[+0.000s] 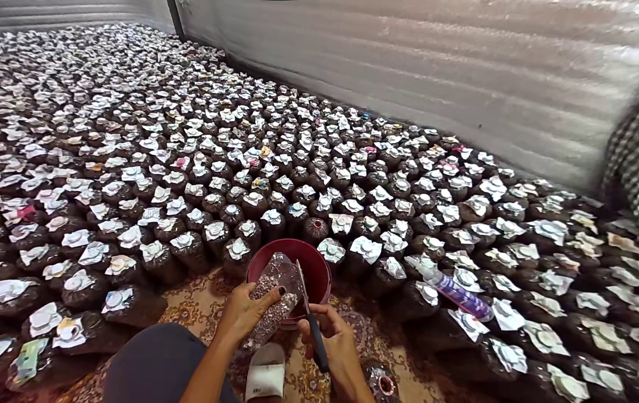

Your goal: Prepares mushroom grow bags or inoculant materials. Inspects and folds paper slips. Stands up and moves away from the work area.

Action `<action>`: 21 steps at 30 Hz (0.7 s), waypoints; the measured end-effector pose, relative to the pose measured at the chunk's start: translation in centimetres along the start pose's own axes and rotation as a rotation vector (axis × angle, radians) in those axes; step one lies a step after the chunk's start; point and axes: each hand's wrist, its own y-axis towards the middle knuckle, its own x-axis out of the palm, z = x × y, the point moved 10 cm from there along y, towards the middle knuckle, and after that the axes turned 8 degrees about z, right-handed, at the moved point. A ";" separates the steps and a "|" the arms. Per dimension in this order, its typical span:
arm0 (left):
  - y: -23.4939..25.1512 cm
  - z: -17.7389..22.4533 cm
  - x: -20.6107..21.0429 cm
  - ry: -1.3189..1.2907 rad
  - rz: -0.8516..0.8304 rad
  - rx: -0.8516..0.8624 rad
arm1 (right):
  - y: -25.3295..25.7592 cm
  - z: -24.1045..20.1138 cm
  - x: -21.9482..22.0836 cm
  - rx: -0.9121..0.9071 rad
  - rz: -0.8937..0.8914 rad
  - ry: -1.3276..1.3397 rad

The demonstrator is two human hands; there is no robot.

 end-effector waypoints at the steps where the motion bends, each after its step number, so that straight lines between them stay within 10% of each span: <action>1: 0.1 0.0 0.0 0.000 0.003 0.001 | 0.0 0.1 0.0 0.005 0.004 -0.004; 21: 0.5 -0.7 1.2 0.041 -0.001 -0.034 | 1.3 0.4 -0.6 0.109 -0.062 -0.007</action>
